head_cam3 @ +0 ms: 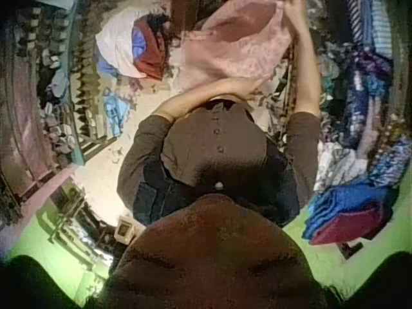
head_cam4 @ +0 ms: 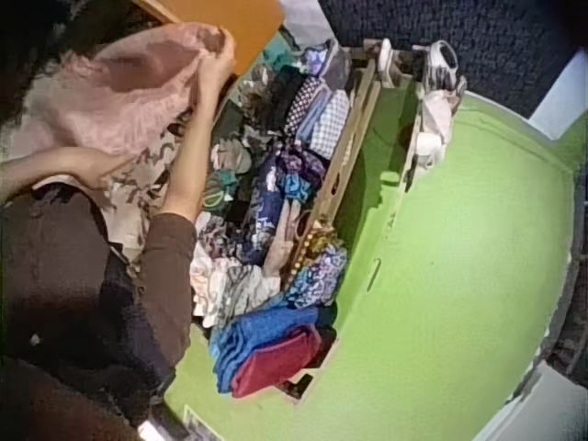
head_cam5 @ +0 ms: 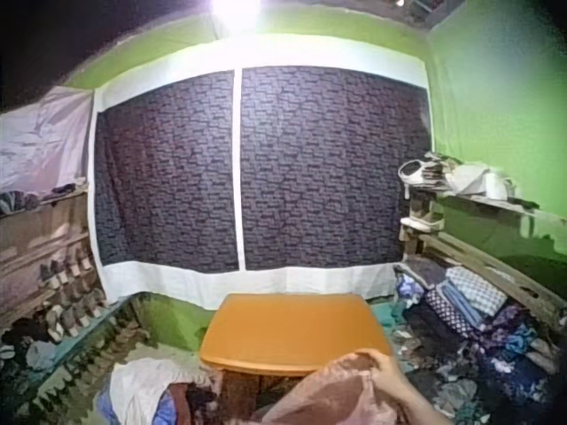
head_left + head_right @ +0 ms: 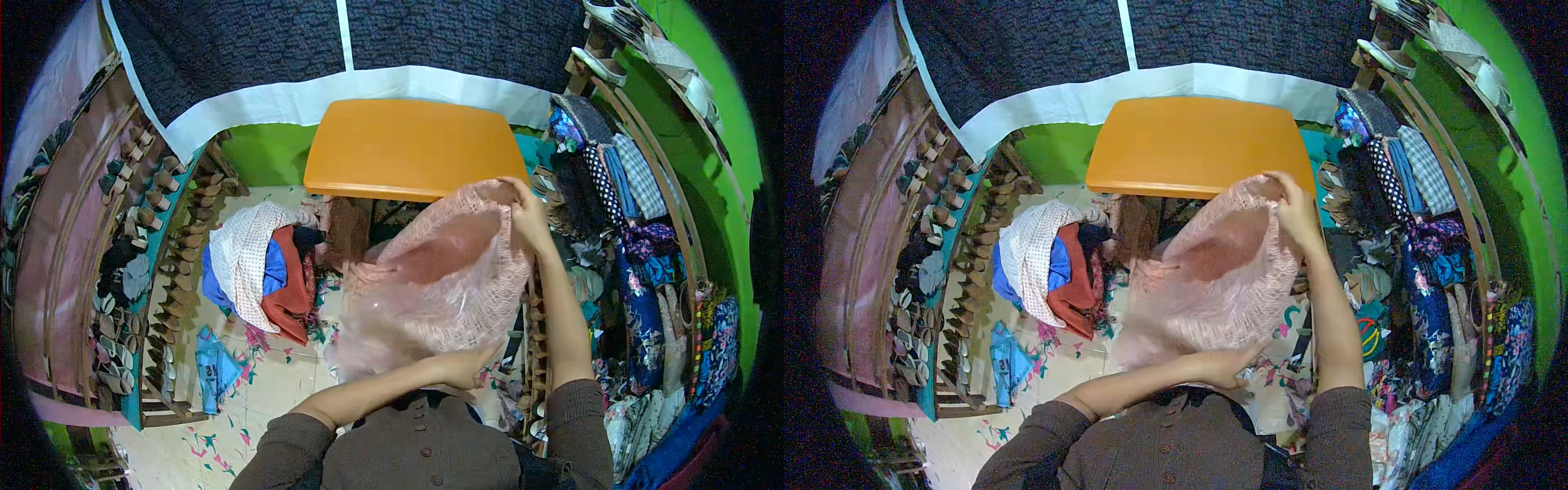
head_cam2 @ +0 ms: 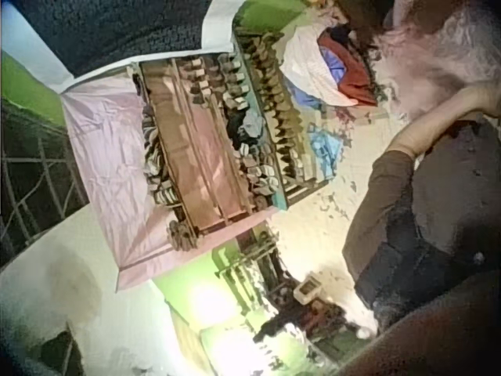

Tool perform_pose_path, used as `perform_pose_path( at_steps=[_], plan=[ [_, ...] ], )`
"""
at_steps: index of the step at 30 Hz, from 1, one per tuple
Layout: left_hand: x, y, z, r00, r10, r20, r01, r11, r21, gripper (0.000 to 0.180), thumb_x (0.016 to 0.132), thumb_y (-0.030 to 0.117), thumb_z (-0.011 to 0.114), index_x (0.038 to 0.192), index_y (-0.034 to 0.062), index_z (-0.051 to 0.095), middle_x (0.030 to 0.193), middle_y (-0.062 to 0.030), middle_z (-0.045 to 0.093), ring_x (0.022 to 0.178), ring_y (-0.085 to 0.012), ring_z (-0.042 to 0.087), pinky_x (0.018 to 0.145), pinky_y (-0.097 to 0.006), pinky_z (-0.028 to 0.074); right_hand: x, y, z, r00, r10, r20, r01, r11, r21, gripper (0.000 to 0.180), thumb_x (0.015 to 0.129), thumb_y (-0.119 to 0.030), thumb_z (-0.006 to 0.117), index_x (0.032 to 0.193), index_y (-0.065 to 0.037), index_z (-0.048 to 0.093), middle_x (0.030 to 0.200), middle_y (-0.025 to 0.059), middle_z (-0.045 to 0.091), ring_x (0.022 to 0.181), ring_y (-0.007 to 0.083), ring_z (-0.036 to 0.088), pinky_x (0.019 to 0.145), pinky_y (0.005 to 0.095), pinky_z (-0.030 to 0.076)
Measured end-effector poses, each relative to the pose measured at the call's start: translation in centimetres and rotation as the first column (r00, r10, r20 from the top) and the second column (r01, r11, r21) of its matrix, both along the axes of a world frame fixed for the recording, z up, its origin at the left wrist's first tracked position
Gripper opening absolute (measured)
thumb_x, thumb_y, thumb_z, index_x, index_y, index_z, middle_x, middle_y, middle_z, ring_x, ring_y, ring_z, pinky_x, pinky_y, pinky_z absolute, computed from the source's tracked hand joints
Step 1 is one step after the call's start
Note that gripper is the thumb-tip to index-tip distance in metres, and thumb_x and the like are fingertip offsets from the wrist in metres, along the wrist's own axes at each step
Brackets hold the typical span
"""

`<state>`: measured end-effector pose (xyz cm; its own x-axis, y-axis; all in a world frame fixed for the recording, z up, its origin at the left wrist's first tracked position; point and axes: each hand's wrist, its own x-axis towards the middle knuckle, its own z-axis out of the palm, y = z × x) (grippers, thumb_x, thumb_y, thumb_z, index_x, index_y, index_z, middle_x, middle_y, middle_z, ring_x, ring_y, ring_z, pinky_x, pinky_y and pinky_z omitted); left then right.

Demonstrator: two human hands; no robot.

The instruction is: The recorder folds different types of patterned fabrics on a table.

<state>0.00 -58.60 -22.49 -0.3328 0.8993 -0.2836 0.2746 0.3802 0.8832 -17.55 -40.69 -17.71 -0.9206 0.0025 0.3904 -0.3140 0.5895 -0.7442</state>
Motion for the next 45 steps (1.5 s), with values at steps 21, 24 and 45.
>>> perform_pose_path(
  at_steps=[21,24,45],
  plan=[
    [-16.7,-8.6,-8.6,0.282,0.651,-0.705,-0.735,0.619,0.278,0.102,0.063,0.032,0.073,0.135,-0.0013,0.01,0.14,-0.0211,0.018,0.122,-0.0401,0.028,0.096,-0.049,0.029,8.1,6.2,13.2,0.899,0.341,-0.274,-0.287,0.932,0.22,0.067,0.053,-0.026,0.053,0.112,0.007,0.052,0.111,0.0157,0.058,0.106,0.0246,0.053,0.095,0.0317,0.035],
    [-18.6,-7.9,-9.5,0.356,0.561,-0.747,-0.65,0.723,0.233,0.063,0.07,0.026,0.066,0.123,0.0053,0.04,0.115,-0.0206,0.048,0.104,-0.0367,0.047,0.089,-0.045,0.037,9.6,6.9,12.9,0.905,0.333,-0.266,-0.301,0.941,0.151,0.067,0.057,-0.031,0.055,0.112,0.008,0.051,0.112,0.0153,0.057,0.107,0.0242,0.053,0.096,0.0319,0.033],
    [-18.0,-5.3,9.0,-0.011,0.719,-0.695,-0.437,0.622,0.65,0.019,0.08,0.018,0.055,0.071,0.0044,0.047,0.067,-0.0139,0.055,0.063,-0.0317,0.056,0.054,-0.041,0.043,13.0,3.7,10.3,0.678,-0.513,-0.526,0.725,0.352,0.592,0.034,0.083,-0.011,0.044,0.116,-0.006,0.051,0.11,0.0166,0.054,0.108,0.0324,0.047,0.092,0.042,0.035]
  ],
)
